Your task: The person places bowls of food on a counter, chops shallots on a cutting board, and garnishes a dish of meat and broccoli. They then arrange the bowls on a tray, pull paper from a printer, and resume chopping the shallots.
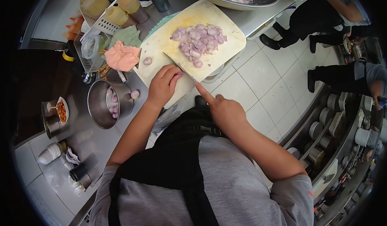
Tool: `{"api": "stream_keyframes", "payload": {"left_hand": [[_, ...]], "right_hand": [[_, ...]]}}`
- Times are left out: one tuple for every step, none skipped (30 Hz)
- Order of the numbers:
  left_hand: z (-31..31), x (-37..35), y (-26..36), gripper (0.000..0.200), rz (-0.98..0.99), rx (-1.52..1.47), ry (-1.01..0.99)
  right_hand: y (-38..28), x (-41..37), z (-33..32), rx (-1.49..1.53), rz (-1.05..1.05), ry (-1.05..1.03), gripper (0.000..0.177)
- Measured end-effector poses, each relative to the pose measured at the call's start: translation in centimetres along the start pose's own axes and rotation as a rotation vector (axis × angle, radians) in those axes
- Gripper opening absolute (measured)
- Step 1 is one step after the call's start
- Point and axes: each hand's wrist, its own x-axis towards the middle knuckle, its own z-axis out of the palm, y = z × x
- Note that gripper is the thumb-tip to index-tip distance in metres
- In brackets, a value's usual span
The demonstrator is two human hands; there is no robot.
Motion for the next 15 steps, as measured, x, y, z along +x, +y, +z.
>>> {"api": "stream_keyframes", "payload": {"left_hand": [[0.0,0.0,0.0,0.016,0.008,0.009,0.013],[0.1,0.0,-0.1,0.016,0.016,0.02,0.029],[0.1,0.1,-0.2,0.016,0.019,0.02,0.03],[0.1,0.0,-0.3,0.016,0.02,0.033,0.029],[0.1,-0.1,-0.3,0.016,0.018,0.045,0.025],[0.1,-0.2,-0.3,0.016,0.015,0.044,0.022],[0.0,-0.1,-0.2,0.016,0.009,0.04,0.022],[0.0,0.0,-0.1,0.016,0.006,0.034,0.023],[0.1,0.0,-0.1,0.016,0.009,0.031,0.023],[0.1,-0.1,-0.1,0.015,0.015,0.034,0.027],[0.1,-0.1,-0.2,0.015,0.023,0.038,0.03],[0.1,-0.1,-0.4,0.015,0.026,0.04,0.027],[0.1,-0.1,-0.4,0.015,0.032,0.047,0.031],[0.1,-0.1,-0.4,0.015,0.034,0.055,0.037],[0.1,-0.2,-0.4,0.015,0.032,0.055,0.037]], "right_hand": [[0.0,0.2,0.2,0.0,0.002,0.0,0.087],[0.1,0.5,0.2,0.031,-0.009,0.031,0.087],[0.2,0.7,0.2,0.063,-0.02,0.062,0.087],[0.1,0.2,-0.3,0.064,-0.019,0.063,0.087],[0.1,-0.8,-1.1,0.073,-0.027,0.029,0.087],[0.0,-1.4,-1.5,0.082,-0.035,-0.005,0.086],[0.0,-1.0,-0.9,0.084,-0.032,-0.007,0.086],[0.0,-0.1,0.2,0.075,-0.025,0.014,0.086],[0.1,0.4,0.7,0.061,-0.021,0.037,0.086],[0.2,0.5,0.5,0.058,-0.022,0.039,0.086],[0.2,0.7,0.1,0.061,-0.034,0.048,0.086],[0.1,0.7,-0.2,0.067,-0.042,0.056,0.086],[0.0,0.3,-0.5,0.071,-0.039,0.056,0.086],[0.0,-0.6,-0.8,0.079,-0.047,0.028,0.086],[0.0,-1.0,-0.9,0.086,-0.055,0.0,0.086]]}}
